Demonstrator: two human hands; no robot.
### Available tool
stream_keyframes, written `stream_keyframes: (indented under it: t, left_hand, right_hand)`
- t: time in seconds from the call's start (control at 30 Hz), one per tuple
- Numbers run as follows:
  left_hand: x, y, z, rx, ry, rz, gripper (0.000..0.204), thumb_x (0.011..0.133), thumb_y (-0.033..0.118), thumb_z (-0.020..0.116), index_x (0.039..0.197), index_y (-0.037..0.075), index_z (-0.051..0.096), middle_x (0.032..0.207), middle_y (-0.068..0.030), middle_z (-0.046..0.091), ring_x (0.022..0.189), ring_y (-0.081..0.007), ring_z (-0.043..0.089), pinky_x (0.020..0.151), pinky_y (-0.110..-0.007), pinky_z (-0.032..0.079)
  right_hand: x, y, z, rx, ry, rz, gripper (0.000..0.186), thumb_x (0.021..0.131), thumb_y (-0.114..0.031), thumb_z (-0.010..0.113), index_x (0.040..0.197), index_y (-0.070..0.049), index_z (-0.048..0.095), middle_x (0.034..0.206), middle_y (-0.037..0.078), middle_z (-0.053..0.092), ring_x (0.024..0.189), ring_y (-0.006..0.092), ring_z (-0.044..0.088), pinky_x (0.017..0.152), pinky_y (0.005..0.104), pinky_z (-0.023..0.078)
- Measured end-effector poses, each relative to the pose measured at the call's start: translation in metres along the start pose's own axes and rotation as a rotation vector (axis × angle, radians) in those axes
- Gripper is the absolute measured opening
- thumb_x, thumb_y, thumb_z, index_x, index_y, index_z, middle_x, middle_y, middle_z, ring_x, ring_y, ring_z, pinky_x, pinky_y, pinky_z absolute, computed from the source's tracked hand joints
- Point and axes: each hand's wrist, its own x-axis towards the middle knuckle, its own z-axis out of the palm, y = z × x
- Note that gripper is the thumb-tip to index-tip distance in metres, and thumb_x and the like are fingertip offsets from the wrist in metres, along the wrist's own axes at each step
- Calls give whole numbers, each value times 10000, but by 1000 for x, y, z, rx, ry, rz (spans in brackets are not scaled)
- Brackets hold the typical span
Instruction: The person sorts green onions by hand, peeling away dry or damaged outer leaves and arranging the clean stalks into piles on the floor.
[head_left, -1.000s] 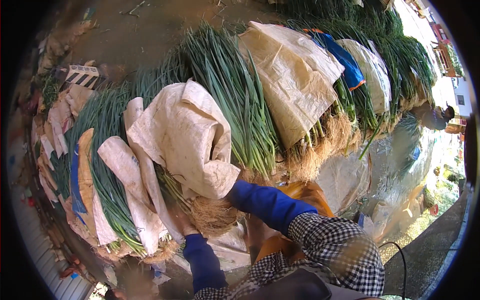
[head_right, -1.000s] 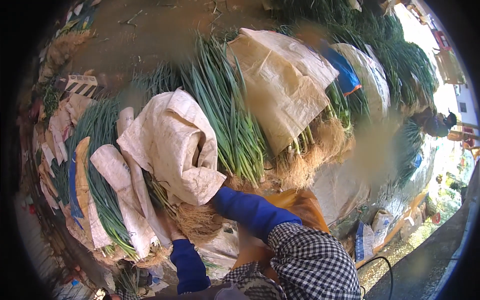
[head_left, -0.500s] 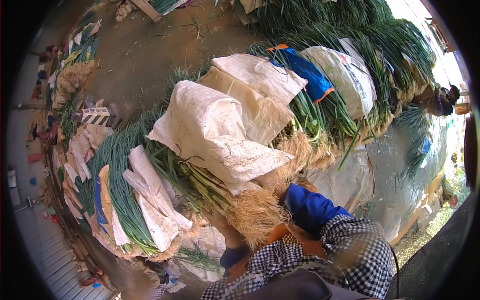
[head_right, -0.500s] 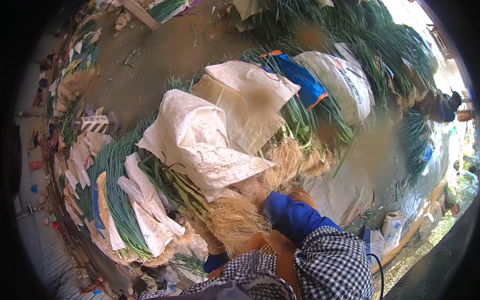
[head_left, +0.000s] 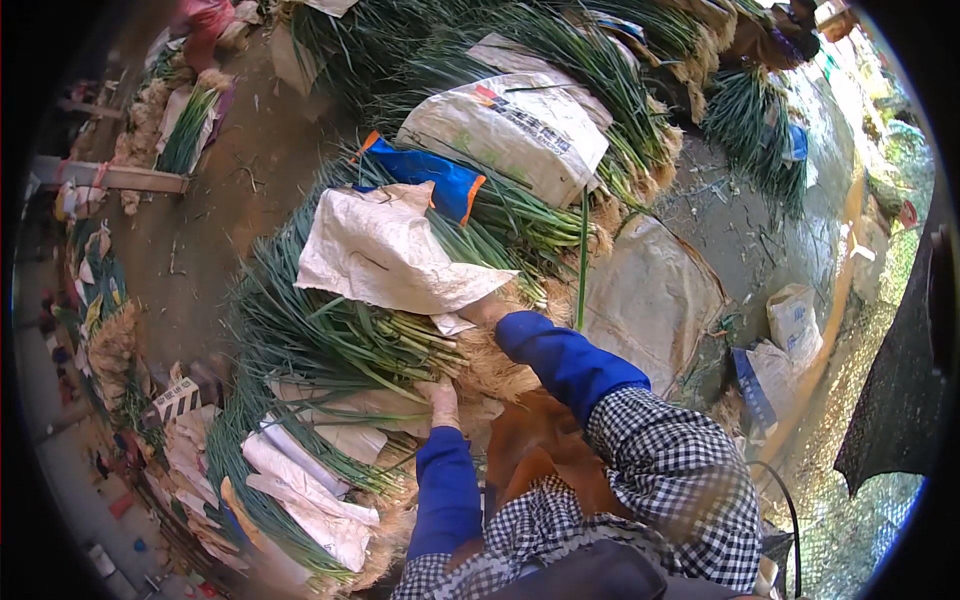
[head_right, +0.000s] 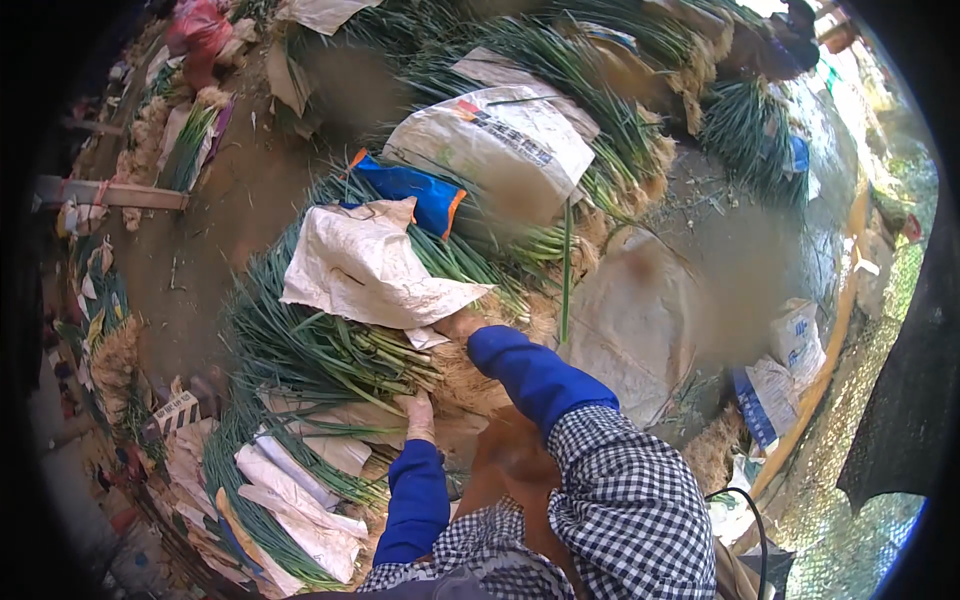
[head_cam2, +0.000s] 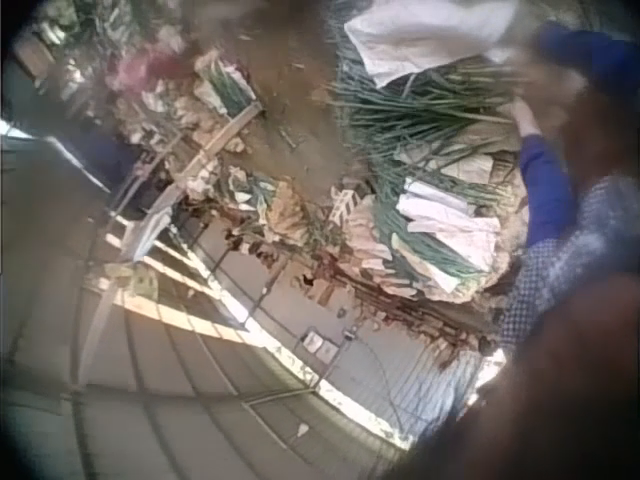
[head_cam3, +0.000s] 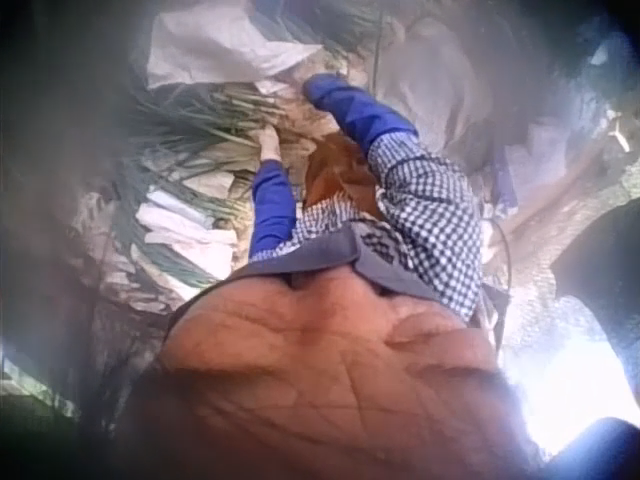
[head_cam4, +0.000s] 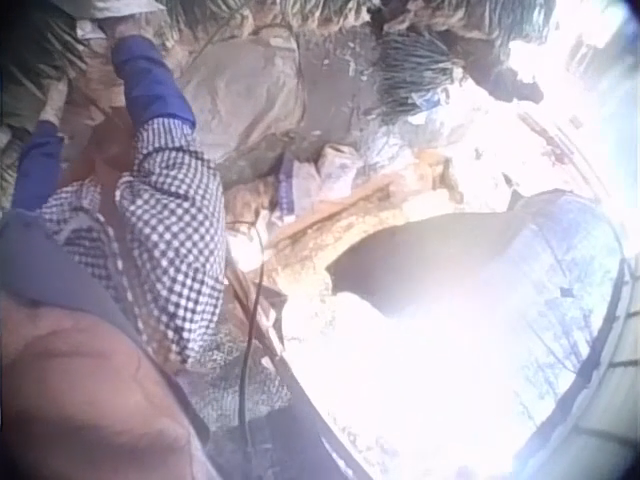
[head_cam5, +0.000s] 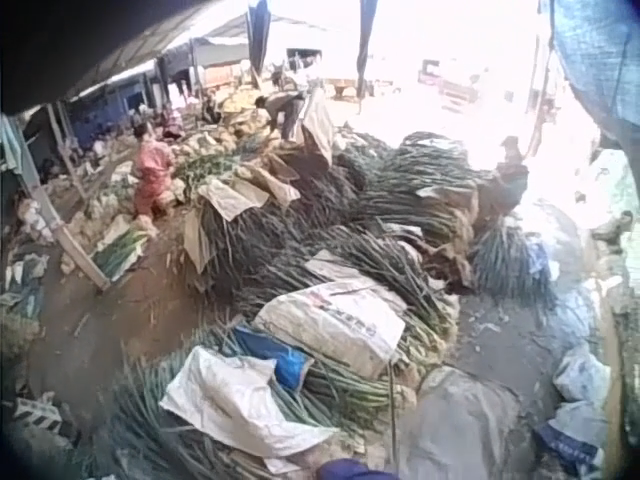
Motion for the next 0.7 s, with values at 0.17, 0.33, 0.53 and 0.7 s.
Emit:
stream_keyframes:
  t: [0.17,0.33,0.53,0.7]
  left_hand:
    - [1,14,-10,-255,-89,73,498,793,121,616,1181,-76,374,1173,-194,483,1031,-274,487,914,-311,370]
    - [-4,11,-27,-166,-77,-183,826,798,386,600,1384,48,127,1375,-166,261,1159,-333,372,847,-486,409]
    - [-130,136,28,474,616,567,391,819,92,540,1175,-13,417,1189,-199,436,1093,-305,446,923,-418,366]
    - [-146,281,284,-110,-306,439,222,868,84,487,1046,-37,538,1077,-131,553,959,-209,544,848,-301,426]
  right_hand:
    - [-35,5,-14,-166,-167,-65,572,885,-411,417,1266,12,370,1229,237,460,1113,359,462,940,430,369]
    - [-51,77,-118,-37,-224,-108,560,864,-438,448,1268,-50,428,1268,193,452,1170,336,424,979,382,330]
    - [23,248,-371,-189,233,60,569,838,-461,496,1246,-65,462,1208,176,514,1112,321,487,937,361,377]
    - [125,400,-540,-440,585,288,625,825,-455,517,1245,0,431,1188,228,510,1124,334,474,944,372,368]
